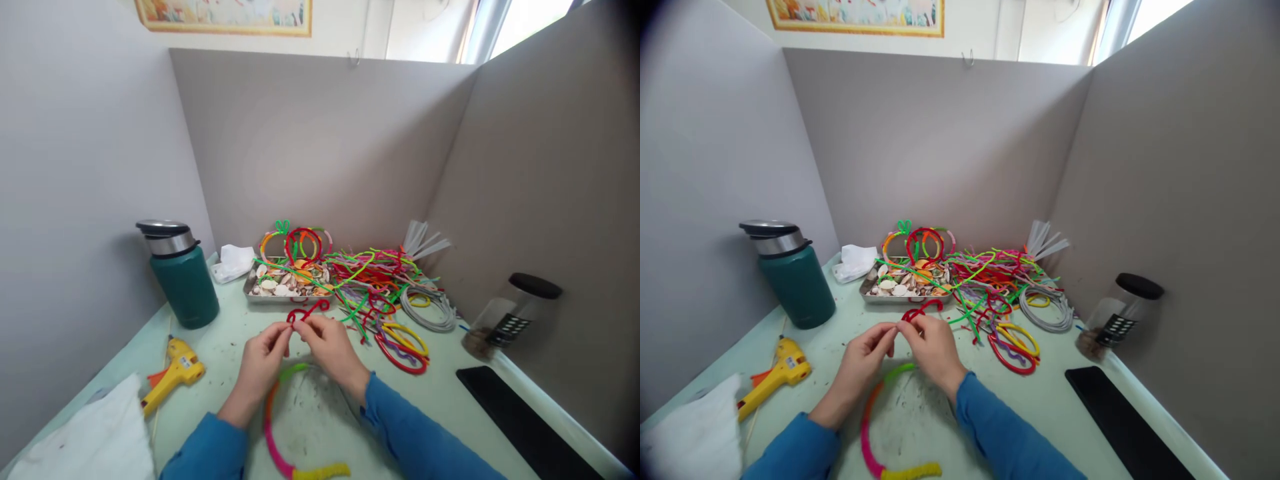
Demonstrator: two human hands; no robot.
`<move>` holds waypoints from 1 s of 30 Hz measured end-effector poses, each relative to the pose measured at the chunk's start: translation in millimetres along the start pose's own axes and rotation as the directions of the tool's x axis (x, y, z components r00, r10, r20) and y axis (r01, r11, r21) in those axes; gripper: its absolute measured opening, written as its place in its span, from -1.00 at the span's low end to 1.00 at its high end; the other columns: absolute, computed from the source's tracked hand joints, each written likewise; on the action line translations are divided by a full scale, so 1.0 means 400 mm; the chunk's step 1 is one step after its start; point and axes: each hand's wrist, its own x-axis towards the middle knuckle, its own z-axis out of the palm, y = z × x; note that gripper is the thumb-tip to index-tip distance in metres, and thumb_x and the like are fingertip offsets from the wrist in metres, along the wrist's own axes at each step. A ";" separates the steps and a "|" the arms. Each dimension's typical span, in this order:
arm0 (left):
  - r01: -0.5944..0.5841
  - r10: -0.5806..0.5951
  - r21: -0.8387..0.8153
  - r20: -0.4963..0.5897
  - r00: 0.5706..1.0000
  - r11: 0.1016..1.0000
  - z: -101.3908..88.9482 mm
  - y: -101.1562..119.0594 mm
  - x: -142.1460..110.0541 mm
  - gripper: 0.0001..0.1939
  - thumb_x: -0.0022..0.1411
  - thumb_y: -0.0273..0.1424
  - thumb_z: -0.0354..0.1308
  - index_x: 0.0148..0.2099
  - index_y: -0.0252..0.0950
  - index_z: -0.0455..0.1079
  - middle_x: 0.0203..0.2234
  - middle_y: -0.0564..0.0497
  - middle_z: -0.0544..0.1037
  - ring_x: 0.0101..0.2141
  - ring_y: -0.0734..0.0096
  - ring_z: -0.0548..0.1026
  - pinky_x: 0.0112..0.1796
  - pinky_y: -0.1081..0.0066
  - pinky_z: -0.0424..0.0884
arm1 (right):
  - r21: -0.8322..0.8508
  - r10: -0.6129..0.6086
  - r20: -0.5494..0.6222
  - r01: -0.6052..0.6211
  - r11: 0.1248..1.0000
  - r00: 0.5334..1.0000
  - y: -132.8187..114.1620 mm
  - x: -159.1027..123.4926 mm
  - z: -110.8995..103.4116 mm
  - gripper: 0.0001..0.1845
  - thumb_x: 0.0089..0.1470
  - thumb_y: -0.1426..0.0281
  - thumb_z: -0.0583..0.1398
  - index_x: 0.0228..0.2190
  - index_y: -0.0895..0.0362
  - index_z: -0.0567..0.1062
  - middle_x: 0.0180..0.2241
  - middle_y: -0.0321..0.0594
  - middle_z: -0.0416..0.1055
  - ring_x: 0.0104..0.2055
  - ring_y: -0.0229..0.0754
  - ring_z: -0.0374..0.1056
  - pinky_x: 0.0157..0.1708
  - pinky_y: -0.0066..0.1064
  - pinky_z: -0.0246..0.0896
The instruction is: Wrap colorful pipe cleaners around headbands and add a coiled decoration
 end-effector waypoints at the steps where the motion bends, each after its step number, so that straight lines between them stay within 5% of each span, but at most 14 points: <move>1: -0.061 0.061 0.066 0.006 0.998 0.996 0.002 0.002 -0.003 -0.75 0.18 -0.26 0.02 -0.24 -0.30 0.44 -0.60 0.09 0.40 -0.53 0.50 0.35 -0.45 0.51 0.25 | 0.134 0.100 0.018 -0.101 0.986 0.995 0.008 -0.006 0.024 -0.66 0.06 0.18 0.10 -0.60 0.15 0.35 -0.67 -0.36 0.22 -0.59 -0.32 0.15 -0.58 -0.50 -0.03; 3: -0.152 0.149 0.173 0.033 0.988 0.973 0.005 0.004 -0.008 -0.77 0.19 -0.32 0.01 -0.25 -0.28 0.46 -0.50 0.03 0.47 -0.46 0.45 0.39 -0.39 0.49 0.27 | 0.348 0.228 0.061 -0.235 0.908 0.972 0.025 -0.010 0.053 -0.69 0.02 0.19 0.13 -0.59 0.15 0.32 -0.70 -0.41 0.16 -0.65 -0.36 0.08 -0.63 -0.52 -0.07; 6: -0.198 0.193 0.267 0.044 0.980 0.943 0.009 0.005 -0.013 -0.80 0.18 -0.36 0.02 -0.21 -0.25 0.44 -0.44 0.01 0.50 -0.46 0.44 0.40 -0.40 0.48 0.26 | 0.488 0.281 0.051 -0.269 0.830 0.958 0.045 -0.010 0.057 -0.71 -0.01 0.21 0.16 -0.59 0.16 0.33 -0.72 -0.43 0.16 -0.66 -0.38 0.05 -0.63 -0.53 -0.08; 19: -0.122 0.158 0.411 -0.054 0.986 0.903 0.005 0.005 -0.015 -0.78 0.15 -0.30 0.04 -0.48 -0.23 0.40 -0.52 0.01 0.41 -0.49 0.38 0.34 -0.42 0.46 0.16 | 0.553 0.334 0.067 -0.314 0.772 0.940 0.055 -0.020 0.045 -0.70 -0.02 0.20 0.18 -0.54 0.20 0.45 -0.72 -0.37 0.28 -0.67 -0.37 0.12 -0.60 -0.52 -0.05; 22: -0.013 -0.002 0.258 0.061 0.998 0.966 0.007 0.005 -0.008 -0.70 0.14 -0.23 0.02 -0.55 -0.27 0.33 -0.64 0.05 0.33 -0.57 0.44 0.27 -0.50 0.48 0.12 | 0.556 0.314 0.028 -0.276 0.784 0.949 0.057 -0.019 0.041 -0.71 -0.01 0.21 0.17 -0.55 0.19 0.42 -0.72 -0.38 0.26 -0.66 -0.36 0.11 -0.58 -0.51 -0.04; 26: 0.305 -0.276 -0.063 0.282 0.919 0.950 0.006 0.006 0.001 -0.62 0.13 -0.09 -0.03 -0.52 -0.29 0.27 -0.76 0.17 0.19 -0.73 0.57 0.08 -0.66 0.51 -0.01 | 0.584 0.324 0.037 -0.284 0.761 0.945 0.068 -0.019 0.036 -0.69 0.01 0.20 0.16 -0.58 0.17 0.38 -0.73 -0.38 0.25 -0.66 -0.36 0.10 -0.58 -0.50 -0.05; 30: 0.261 -0.243 -0.069 0.197 0.950 0.963 0.005 -0.004 0.004 -0.63 0.08 -0.09 0.05 -0.49 -0.31 0.30 -0.82 0.20 0.18 -0.75 0.57 0.12 -0.66 0.52 0.02 | 0.568 0.326 0.015 -0.277 0.775 0.945 0.073 -0.018 0.031 -0.69 0.02 0.19 0.15 -0.56 0.17 0.39 -0.73 -0.38 0.26 -0.66 -0.36 0.10 -0.58 -0.50 -0.05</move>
